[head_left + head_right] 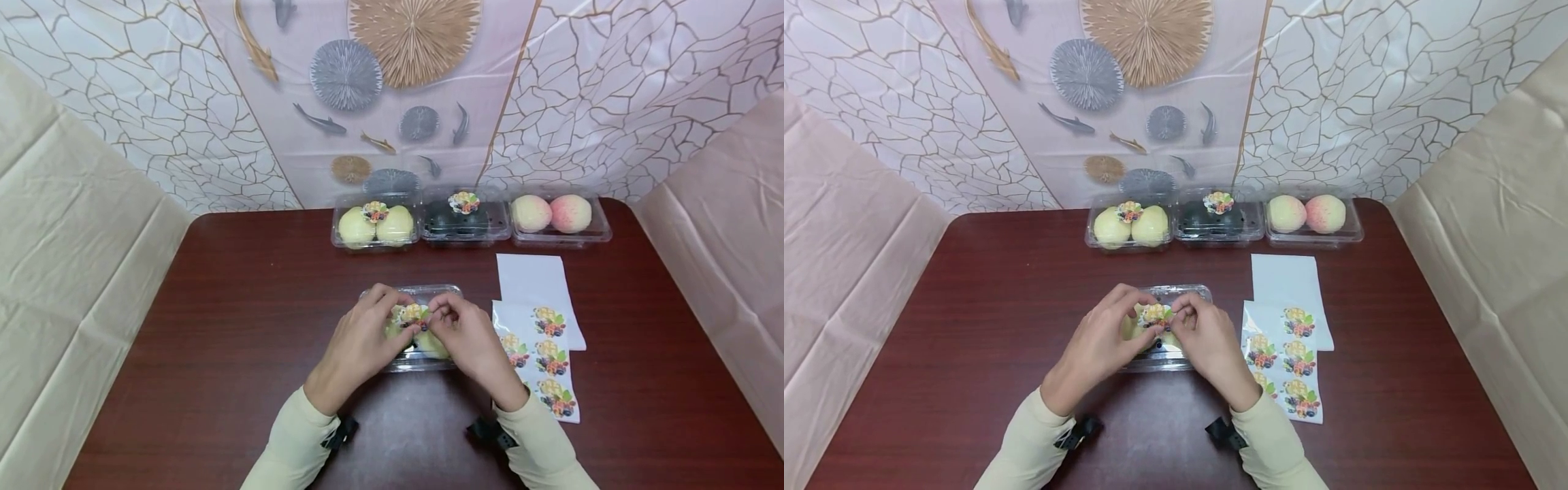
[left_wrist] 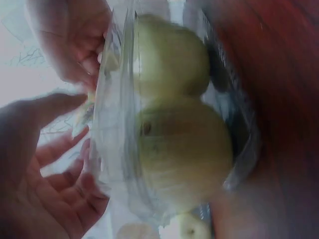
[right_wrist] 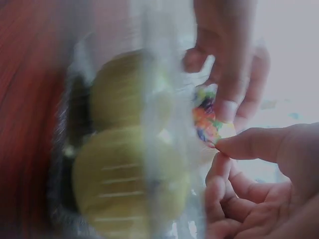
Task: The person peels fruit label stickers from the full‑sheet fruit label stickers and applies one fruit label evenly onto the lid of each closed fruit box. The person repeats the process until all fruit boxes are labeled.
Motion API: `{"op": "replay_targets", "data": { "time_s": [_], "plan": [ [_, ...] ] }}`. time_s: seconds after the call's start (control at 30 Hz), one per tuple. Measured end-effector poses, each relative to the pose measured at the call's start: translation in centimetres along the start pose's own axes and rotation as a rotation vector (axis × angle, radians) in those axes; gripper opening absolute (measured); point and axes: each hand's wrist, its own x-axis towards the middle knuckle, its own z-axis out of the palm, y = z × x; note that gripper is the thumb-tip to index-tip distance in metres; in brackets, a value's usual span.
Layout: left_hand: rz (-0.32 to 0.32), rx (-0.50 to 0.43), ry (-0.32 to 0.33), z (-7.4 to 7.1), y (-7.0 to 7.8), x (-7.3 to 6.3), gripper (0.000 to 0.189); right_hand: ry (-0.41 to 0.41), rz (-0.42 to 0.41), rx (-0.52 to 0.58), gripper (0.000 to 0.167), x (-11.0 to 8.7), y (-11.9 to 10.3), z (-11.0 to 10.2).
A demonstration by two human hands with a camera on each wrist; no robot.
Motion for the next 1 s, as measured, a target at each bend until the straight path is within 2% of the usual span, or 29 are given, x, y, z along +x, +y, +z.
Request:
{"op": "replay_targets", "data": {
  "time_s": [0.17, 0.27, 0.4, 0.5, 0.57, 0.63, 0.73, 0.8, 0.9, 1.0],
  "plan": [
    [0.147, 0.18, -0.013, -0.5, -0.24, -0.12, 0.059, -0.124, 0.102, 0.318, 0.012, 0.04, -0.31, -0.8],
    [0.174, 0.165, -0.011, -0.59, -0.27, -0.09, 0.057, -0.136, 0.14, 0.391, 0.012, 0.03, -0.23, -0.8],
    [0.194, 0.056, 0.005, -0.63, -0.28, -0.03, 0.037, -0.131, 0.12, 0.394, 0.011, 0.08, 0.13, -0.52],
    [0.239, 0.051, 0.023, -0.61, -0.45, -0.01, 0.029, -0.139, 0.09, 0.374, 0.012, 0.15, 0.32, -0.36],
    [0.274, 0.089, 0.027, -0.59, -0.59, -0.05, 0.031, -0.147, 0.085, 0.367, 0.013, 0.19, 0.35, -0.34],
    [0.292, 0.14, 0.023, -0.58, -0.73, -0.13, 0.043, -0.157, 0.091, 0.36, 0.013, 0.22, 0.37, -0.39],
    [0.281, 0.238, 0.002, -0.62, -0.88, -0.21, 0.069, -0.167, 0.101, 0.345, 0.012, 0.25, 0.36, -0.48],
    [0.258, 0.289, -0.019, -0.64, -0.95, -0.19, 0.078, -0.17, 0.105, 0.342, 0.012, 0.23, 0.35, -0.5],
    [0.245, 0.328, -0.036, -0.65, -0.98, -0.1, 0.072, -0.173, 0.104, 0.345, 0.013, 0.19, 0.33, -0.42],
    [0.243, 0.329, -0.02, -0.66, -0.93, -0.09, 0.063, -0.172, 0.101, 0.34, 0.013, 0.16, 0.3, -0.33]
  ]
}}
